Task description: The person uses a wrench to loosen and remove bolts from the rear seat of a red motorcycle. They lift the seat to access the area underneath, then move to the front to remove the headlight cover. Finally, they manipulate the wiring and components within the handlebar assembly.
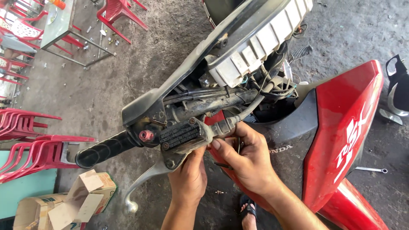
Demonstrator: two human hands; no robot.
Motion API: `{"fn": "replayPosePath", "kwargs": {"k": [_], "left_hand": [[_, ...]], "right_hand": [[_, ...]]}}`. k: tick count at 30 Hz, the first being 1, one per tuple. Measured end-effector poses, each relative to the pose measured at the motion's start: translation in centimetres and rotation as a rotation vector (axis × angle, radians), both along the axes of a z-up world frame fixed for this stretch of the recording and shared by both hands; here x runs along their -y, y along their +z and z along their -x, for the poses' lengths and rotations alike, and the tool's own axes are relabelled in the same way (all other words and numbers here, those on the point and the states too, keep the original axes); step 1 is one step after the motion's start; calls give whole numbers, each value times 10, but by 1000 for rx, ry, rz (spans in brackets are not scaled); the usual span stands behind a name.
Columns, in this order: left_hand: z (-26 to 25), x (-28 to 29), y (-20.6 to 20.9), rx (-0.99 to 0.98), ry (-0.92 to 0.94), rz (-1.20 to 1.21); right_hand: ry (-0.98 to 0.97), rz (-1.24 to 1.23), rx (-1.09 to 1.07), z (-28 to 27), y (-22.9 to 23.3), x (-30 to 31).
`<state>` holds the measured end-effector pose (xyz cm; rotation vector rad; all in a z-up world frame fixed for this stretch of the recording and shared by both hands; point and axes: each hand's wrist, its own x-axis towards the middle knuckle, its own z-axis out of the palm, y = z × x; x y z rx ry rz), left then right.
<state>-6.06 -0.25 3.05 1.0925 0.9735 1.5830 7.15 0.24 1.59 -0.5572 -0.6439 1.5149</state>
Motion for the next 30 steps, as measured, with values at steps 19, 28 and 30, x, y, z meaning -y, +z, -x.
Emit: {"fn": "replayPosePath", "kwargs": {"k": [19, 28, 30], "left_hand": [[-8, 1, 36, -74, -31, 26], [9, -10, 11, 348, -447, 267], [11, -15, 6, 439, -539, 212]], "right_hand": [[-133, -32, 258, 2, 7, 4], [12, 136, 164, -3, 15, 0], [70, 134, 25, -5, 10, -2]]}}
